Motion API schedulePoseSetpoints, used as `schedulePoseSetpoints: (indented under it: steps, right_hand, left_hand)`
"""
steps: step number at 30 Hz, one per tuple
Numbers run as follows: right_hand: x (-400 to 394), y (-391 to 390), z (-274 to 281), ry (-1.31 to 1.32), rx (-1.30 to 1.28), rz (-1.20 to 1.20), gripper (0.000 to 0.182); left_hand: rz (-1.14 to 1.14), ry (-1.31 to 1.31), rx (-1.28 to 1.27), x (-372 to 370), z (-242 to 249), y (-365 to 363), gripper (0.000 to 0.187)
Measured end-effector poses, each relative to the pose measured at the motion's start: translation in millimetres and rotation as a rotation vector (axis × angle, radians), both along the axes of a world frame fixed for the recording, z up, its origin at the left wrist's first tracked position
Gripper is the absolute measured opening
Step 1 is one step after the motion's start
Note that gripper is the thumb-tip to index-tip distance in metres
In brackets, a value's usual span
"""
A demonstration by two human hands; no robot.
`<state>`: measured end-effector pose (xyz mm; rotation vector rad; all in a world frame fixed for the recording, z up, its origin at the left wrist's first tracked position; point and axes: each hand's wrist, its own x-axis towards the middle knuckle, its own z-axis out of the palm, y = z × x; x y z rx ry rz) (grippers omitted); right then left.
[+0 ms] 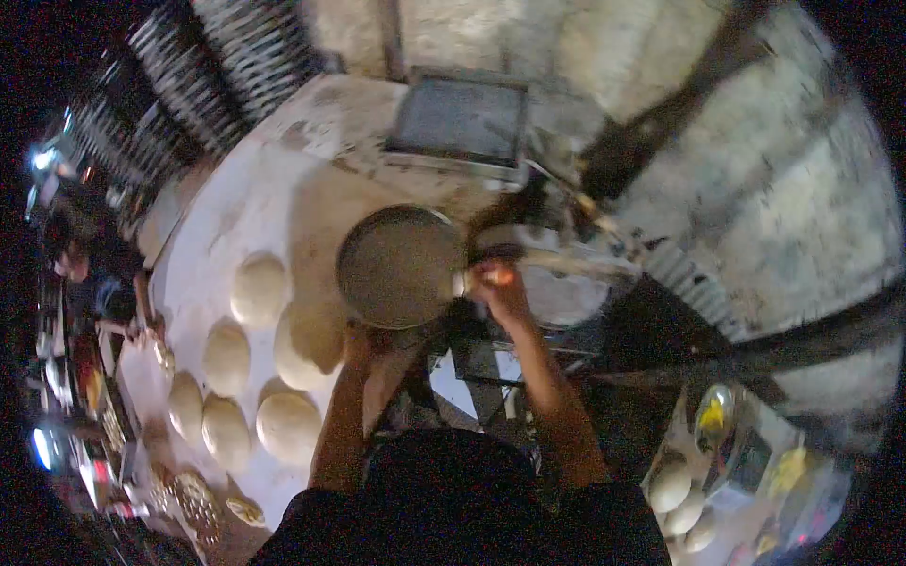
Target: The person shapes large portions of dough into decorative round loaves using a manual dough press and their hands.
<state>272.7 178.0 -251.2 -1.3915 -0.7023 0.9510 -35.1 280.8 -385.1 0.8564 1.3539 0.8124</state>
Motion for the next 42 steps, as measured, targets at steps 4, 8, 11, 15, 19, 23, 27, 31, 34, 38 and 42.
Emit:
schedulePoseSetpoints:
  steps: [4,8,11,15,19,23,27,31,34,38,42]
  right_hand:
    - [67.2,-212.3,-111.4,0.200,-0.069,0.011,0.017]
    - [121.7,-431.6,-126.7,0.440,0.205,-0.511,0.028]
    - [173.2,-573.8,-147.1,0.430,0.266,-0.817,0.040]
    - [208.9,-612.5,-58.8,0.440,0.314,-1.342,0.061]
    - [225.2,-636.1,-134.3,0.503,0.082,-1.248,0.063]
    - [168.5,-519.1,-91.9,0.065,-0.130,-0.534,0.047]
    - [78.9,-397.7,-116.5,0.193,-0.370,0.118,0.040]
    - [-4.0,-315.1,-103.8,0.262,-0.452,0.547,0.042]
    - [-32.4,-270.1,-94.4,0.241,-0.399,0.812,0.042]
    - [-78.5,-194.3,-124.3,-0.004,-0.612,1.073,0.036]
    - [-163.5,-99.8,-62.6,0.327,-0.427,1.057,0.038]
  left_hand:
    - [-0.094,0.069,-0.025,9.3,20.4,-81.9,0.050]
    - [-0.589,0.213,0.080,21.6,-38.4,-174.7,0.038]
    - [-1.183,0.322,0.195,40.3,-75.0,-234.7,0.031]
    - [-1.813,0.491,0.871,110.1,-138.8,-289.7,0.035]
    - [-1.858,0.273,0.644,208.0,-65.7,-295.0,0.032]
    - [-1.536,0.308,0.329,256.0,4.9,-323.7,0.030]
    - [-1.563,0.289,0.256,209.4,-13.4,-295.6,0.032]
    - [-1.335,0.492,0.613,131.0,18.2,-274.9,0.036]
    - [-1.055,0.668,0.654,38.4,32.6,-269.8,0.037]
    - [-0.714,0.793,0.524,-79.5,33.8,-266.0,0.032]
    - [0.057,0.371,0.210,-169.4,65.0,-255.1,0.026]
